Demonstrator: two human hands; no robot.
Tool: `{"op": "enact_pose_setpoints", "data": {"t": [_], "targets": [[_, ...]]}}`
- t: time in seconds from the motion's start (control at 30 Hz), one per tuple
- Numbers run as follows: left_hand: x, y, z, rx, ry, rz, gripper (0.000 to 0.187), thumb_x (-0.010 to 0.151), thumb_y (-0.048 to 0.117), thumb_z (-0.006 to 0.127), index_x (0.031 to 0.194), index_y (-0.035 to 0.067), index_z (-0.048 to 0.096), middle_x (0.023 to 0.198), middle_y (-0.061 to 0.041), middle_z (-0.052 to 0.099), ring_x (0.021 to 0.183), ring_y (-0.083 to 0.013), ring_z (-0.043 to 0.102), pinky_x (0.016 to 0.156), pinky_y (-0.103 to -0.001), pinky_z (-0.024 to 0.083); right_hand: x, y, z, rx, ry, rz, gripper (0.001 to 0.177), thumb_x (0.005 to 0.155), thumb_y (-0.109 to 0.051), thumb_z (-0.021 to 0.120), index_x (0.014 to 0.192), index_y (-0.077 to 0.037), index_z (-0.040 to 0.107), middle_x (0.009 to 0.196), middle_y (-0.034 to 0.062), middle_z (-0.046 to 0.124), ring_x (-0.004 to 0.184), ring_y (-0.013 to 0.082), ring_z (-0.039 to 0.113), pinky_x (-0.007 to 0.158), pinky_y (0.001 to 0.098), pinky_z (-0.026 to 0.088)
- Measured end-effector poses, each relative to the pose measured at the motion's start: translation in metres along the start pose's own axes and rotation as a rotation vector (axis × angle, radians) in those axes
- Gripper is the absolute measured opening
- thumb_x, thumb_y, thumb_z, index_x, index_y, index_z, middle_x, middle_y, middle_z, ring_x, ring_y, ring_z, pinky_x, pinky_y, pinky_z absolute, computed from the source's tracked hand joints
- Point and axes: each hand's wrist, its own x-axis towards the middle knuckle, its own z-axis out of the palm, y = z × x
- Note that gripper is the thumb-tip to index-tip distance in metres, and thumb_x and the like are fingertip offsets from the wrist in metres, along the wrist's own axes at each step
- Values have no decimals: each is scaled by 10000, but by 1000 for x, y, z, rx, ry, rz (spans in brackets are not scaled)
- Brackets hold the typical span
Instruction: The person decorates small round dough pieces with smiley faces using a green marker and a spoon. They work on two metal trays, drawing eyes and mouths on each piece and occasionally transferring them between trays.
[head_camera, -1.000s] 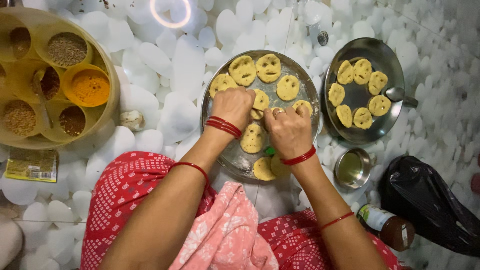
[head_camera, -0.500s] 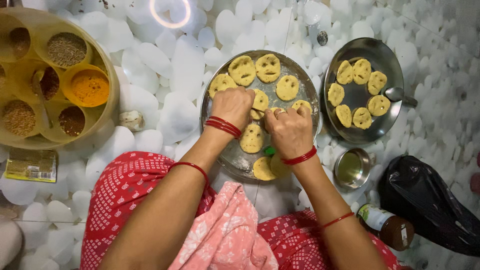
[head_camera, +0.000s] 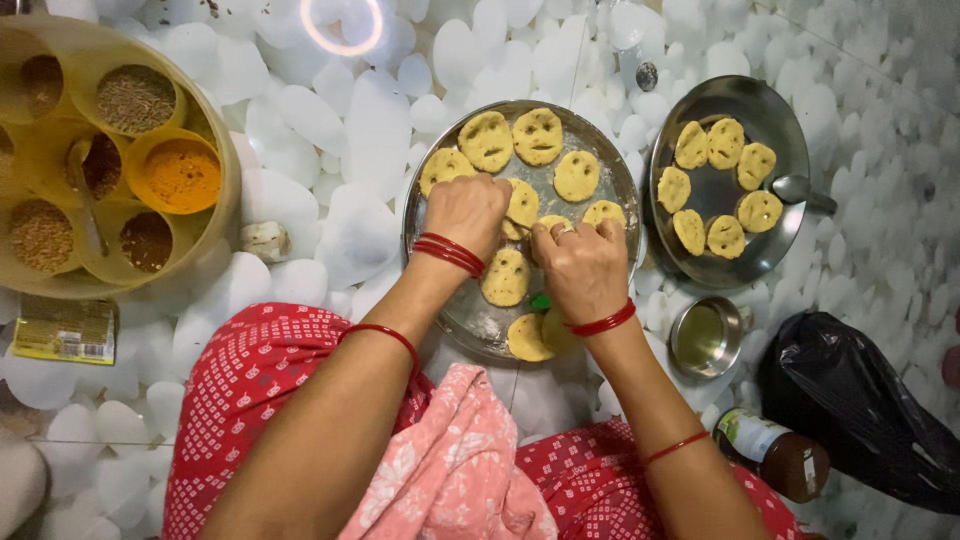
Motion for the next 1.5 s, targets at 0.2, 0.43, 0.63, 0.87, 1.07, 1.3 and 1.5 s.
{"op": "enact_pose_setpoints", "data": {"t": [0.2,0.43,0.63,0.87,1.07,1.3,1.5], "targets": [[0,2,-3,9,-37,-11,208,679,119,815,833,64,686,853,-135,713,829,-322,713,669,-436,555,-2,2,1,15,-7,8,69,895,-174,678,928,-138,727,701,15,631,716,214,638,758,396,433],[2,2,-6,9,-80,-20,260,638,131,834,847,65,694,867,-136,715,847,-325,712,680,-438,557,-3,1,6,3,7,-34,180,868,-170,673,1020,-147,766,773,6,672,750,202,639,760,395,432],[1,1,-2,-7,-74,-22,241,643,120,806,849,66,693,868,-137,717,842,-334,713,677,-450,558,-1,-1,3,-15,21,-28,201,871,-169,667,1043,-148,770,764,4,666,761,198,648,780,399,443],[3,-5,-12,-24,-95,-9,132,788,59,701,919,75,695,906,-166,704,838,-364,704,678,-477,559,-4,3,-19,78,27,110,231,865,-100,649,1058,-160,760,785,11,675,754,209,653,741,391,424],[6,-18,-41,-29,-46,-44,192,768,58,726,954,41,683,905,-165,696,869,-375,695,684,-486,552,-9,5,-14,106,69,66,215,842,-110,647,1036,-129,737,815,14,687,770,214,650,761,395,431],[8,-13,-55,-82,-72,-59,284,723,124,815,963,44,685,935,-149,700,898,-357,691,715,-478,543,-9,6,-2,64,29,63,163,887,-168,651,1017,-123,739,770,16,662,742,222,636,771,405,439],[8,-13,-58,-117,-87,-64,274,724,129,816,955,55,689,960,-140,703,914,-360,686,730,-480,538,-10,5,2,29,29,68,135,886,-169,642,973,-122,734,792,17,673,750,210,639,770,406,441]]}}
